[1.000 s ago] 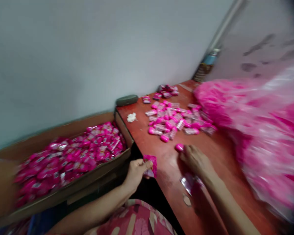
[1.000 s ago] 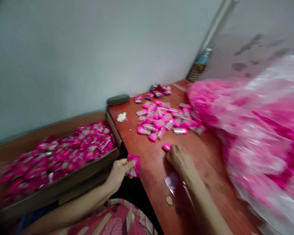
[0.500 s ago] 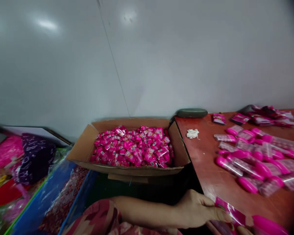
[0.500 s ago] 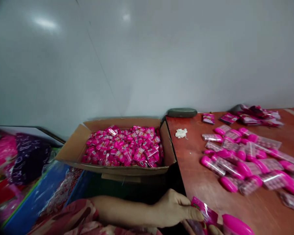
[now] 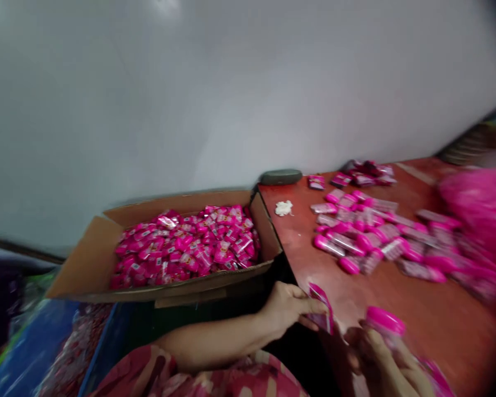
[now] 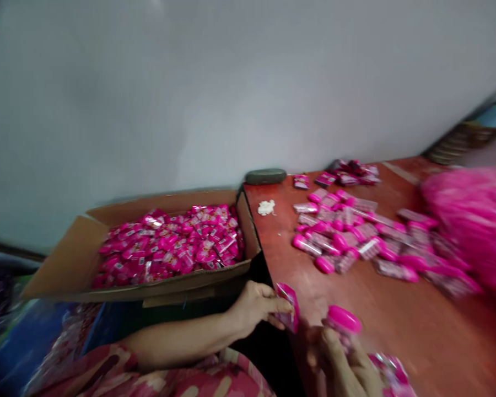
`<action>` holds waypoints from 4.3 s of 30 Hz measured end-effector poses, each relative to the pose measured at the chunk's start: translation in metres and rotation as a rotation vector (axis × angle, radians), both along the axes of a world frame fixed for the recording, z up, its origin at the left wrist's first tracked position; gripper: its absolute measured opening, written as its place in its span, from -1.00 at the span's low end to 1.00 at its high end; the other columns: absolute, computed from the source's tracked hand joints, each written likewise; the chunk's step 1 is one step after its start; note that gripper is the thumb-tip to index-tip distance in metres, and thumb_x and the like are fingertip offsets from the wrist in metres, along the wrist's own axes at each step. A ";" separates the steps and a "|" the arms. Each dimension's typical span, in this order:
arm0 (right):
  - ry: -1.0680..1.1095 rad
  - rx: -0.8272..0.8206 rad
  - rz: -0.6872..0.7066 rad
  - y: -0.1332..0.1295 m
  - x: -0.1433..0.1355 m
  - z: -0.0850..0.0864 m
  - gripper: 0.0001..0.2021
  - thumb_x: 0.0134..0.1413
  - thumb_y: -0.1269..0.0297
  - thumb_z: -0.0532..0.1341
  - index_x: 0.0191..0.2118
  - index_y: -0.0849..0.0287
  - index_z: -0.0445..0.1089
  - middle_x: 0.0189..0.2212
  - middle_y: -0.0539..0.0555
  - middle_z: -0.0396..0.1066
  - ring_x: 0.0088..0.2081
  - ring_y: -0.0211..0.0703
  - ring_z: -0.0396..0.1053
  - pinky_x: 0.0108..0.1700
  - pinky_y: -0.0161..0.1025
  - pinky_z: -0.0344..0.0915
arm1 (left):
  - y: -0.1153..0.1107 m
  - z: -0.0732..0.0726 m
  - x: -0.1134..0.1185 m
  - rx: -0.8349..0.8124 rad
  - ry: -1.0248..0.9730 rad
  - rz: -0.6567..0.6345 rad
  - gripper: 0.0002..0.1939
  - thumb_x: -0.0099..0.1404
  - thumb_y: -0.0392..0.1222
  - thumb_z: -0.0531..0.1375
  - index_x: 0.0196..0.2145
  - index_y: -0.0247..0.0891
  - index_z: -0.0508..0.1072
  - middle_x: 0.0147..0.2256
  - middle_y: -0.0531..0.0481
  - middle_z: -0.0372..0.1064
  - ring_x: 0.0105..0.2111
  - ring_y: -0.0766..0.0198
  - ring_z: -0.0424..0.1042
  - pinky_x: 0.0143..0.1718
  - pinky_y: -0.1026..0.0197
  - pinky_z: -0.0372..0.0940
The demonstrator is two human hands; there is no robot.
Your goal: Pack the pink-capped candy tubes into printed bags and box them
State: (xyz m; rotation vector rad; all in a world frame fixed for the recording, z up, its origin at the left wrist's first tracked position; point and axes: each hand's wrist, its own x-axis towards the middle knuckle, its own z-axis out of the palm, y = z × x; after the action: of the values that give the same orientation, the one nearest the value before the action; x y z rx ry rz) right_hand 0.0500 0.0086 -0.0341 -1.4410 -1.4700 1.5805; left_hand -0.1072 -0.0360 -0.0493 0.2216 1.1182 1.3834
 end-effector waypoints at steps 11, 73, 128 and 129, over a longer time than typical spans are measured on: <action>-0.061 0.110 0.006 -0.049 0.005 0.005 -0.72 0.07 0.01 0.04 -0.40 0.14 0.18 -0.68 -0.08 0.28 -0.73 -0.33 0.17 -0.69 -0.40 0.08 | 0.027 0.009 0.022 -0.050 -0.311 0.059 -0.76 -0.03 -0.19 0.32 -0.46 -0.40 0.39 -0.54 -0.05 0.40 -0.56 0.30 0.42 -0.53 0.30 0.35; 0.375 -0.042 -0.066 -0.038 0.012 -0.010 -0.73 0.08 0.03 0.06 -0.34 0.16 0.17 -0.63 -0.11 0.27 -0.71 -0.40 0.16 -0.70 -0.45 0.05 | 0.028 0.018 0.051 0.088 -0.044 -0.437 -0.70 -0.04 -0.09 0.29 -0.57 -0.45 0.41 -0.69 -0.01 0.29 -0.76 0.38 0.24 -0.75 0.33 0.13; 0.281 0.076 -0.363 0.017 0.074 0.022 -0.52 -0.25 0.29 0.35 -0.14 0.17 0.21 -0.67 -0.15 0.26 -0.61 -0.35 0.20 -0.53 -0.39 0.15 | 0.058 0.014 0.077 0.184 0.143 -0.546 -0.63 0.06 0.01 0.20 -0.37 -0.41 0.50 -0.43 -0.14 0.44 -0.46 0.25 0.42 -0.39 0.22 0.33; 0.256 0.086 -0.361 0.018 0.074 0.022 -0.53 -0.26 0.29 0.35 -0.15 0.17 0.21 -0.68 -0.15 0.26 -0.62 -0.35 0.20 -0.53 -0.39 0.14 | 0.057 0.012 0.073 0.161 0.122 -0.514 -0.64 0.04 0.00 0.22 -0.41 -0.41 0.50 -0.45 -0.12 0.42 -0.48 0.29 0.40 -0.42 0.26 0.33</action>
State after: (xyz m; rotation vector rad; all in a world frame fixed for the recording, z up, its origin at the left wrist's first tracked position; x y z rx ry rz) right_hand 0.1244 0.0264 -0.0124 -1.3118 -1.0506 1.3972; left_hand -0.0341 0.0215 -0.0374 0.6690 0.9604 1.0056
